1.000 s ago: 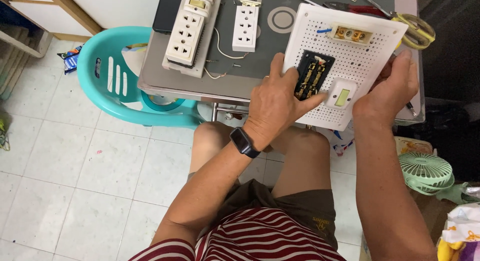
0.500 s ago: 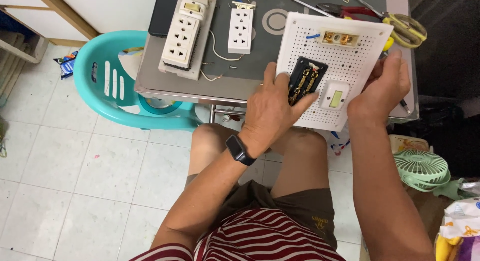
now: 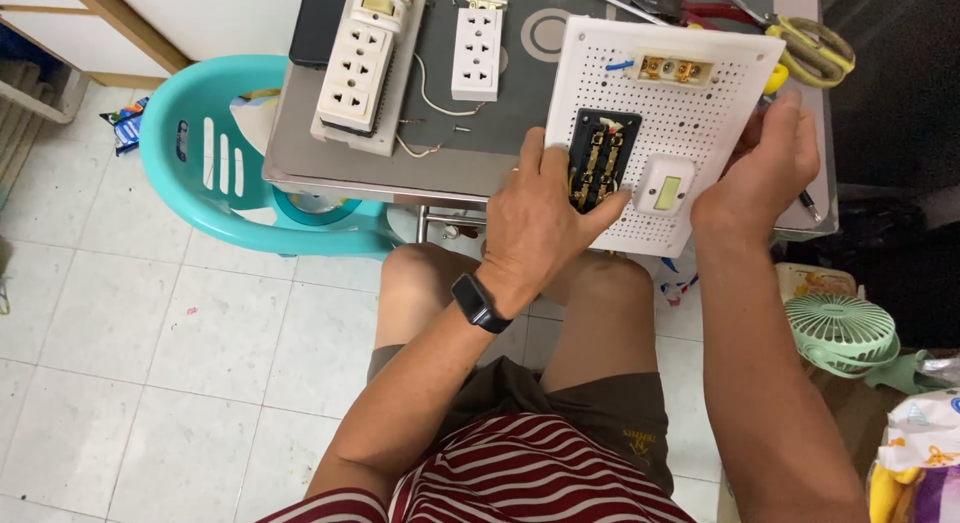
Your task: The person assembles an electrical component on a white perforated board, using a screwdriver to tighten connections on a black module. They handle wires and a light switch, securing the parts onto the board.
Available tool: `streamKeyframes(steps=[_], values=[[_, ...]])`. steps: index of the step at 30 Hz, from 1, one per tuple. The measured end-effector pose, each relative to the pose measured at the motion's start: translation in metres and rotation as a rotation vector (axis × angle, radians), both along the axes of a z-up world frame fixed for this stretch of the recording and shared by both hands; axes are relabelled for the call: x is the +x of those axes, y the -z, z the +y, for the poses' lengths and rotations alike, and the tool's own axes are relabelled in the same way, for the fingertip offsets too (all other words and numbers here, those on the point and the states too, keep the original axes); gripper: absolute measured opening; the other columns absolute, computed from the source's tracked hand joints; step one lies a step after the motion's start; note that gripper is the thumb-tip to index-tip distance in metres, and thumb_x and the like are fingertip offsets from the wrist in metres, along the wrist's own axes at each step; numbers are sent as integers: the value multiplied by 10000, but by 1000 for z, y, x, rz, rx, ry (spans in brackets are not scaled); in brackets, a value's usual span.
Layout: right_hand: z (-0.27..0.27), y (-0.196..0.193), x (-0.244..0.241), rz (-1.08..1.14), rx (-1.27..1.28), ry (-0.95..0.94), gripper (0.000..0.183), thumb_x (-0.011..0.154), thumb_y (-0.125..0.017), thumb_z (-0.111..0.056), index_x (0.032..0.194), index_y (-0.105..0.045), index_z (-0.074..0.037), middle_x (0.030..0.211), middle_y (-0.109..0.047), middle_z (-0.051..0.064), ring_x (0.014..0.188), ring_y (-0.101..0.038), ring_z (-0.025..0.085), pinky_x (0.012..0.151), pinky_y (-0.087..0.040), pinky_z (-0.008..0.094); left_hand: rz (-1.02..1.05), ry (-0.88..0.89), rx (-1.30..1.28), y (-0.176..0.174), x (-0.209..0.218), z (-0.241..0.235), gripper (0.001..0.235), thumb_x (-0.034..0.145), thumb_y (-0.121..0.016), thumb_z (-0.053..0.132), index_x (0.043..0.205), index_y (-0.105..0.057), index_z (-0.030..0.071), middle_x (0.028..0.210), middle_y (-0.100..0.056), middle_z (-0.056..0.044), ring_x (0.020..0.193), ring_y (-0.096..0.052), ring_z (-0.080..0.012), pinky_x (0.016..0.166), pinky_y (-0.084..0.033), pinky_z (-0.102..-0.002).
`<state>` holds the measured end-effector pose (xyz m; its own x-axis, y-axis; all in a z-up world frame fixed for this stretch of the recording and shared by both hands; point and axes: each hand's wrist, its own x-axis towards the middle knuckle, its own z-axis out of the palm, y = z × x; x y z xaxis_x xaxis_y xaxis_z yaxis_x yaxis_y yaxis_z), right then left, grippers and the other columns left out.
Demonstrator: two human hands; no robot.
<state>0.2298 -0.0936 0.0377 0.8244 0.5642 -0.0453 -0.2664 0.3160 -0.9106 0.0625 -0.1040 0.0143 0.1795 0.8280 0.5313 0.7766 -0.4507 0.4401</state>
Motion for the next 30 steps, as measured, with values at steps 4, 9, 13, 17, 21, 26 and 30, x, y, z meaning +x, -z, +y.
streamKeyframes(steps=[4, 9, 13, 17, 21, 26, 30], values=[[6, 12, 5, -19, 65, -22, 188, 873, -566, -266, 813, -582, -90, 746, -671, 62, 717, -681, 166, 592, -572, 327, -30, -23, 37, -4, 0, 1, 568, 739, -699, 577, 789, -476, 56, 1029, -592, -156, 496, -547, -321, 315, -406, -404], [5, 7, -3, -68, 94, -9, 208, 859, -589, -283, 815, -585, -80, 765, -708, 96, 733, -724, 201, 595, -615, 346, -62, -45, 82, 0, 0, 0, 520, 725, -721, 524, 763, -479, 65, 827, -496, -83, 465, -518, -286, 299, -390, -393], [6, 8, -4, -94, 64, 2, 219, 875, -576, -301, 792, -562, -98, 748, -707, 77, 702, -718, 174, 578, -612, 316, -3, -105, 96, 2, 2, 1, 544, 726, -702, 547, 865, -502, 61, 819, -488, -67, 415, -496, -265, 295, -383, -364], [9, 13, 0, -99, 94, -11, 220, 876, -572, -305, 837, -589, -89, 756, -695, 80, 706, -704, 178, 582, -603, 322, -13, -63, 61, -1, -2, 1, 559, 739, -703, 570, 872, -506, 63, 830, -505, -86, 470, -528, -286, 325, -414, -383], [6, 6, -4, -62, 72, -17, 198, 869, -588, -292, 816, -576, -102, 743, -688, 53, 705, -695, 160, 579, -575, 312, -34, -22, 132, 0, -7, 3, 575, 752, -705, 606, 819, -480, 81, 825, -507, -89, 455, -486, -265, 307, -373, -351], [8, 11, 0, -63, 114, -17, 201, 852, -596, -282, 818, -595, -84, 767, -705, 86, 735, -713, 198, 608, -610, 350, -21, -17, 136, 2, -6, 6, 575, 745, -688, 639, 847, -512, 102, 851, -515, -95, 453, -502, -295, 307, -367, -374], [16, 32, 15, -108, 223, -40, 183, 877, -597, -252, 858, -613, -70, 794, -700, 113, 752, -699, 207, 643, -598, 365, -27, -16, 114, 3, -3, 5, 582, 739, -685, 642, 810, -483, 101, 855, -513, -106, 461, -521, -312, 306, -368, -400]])
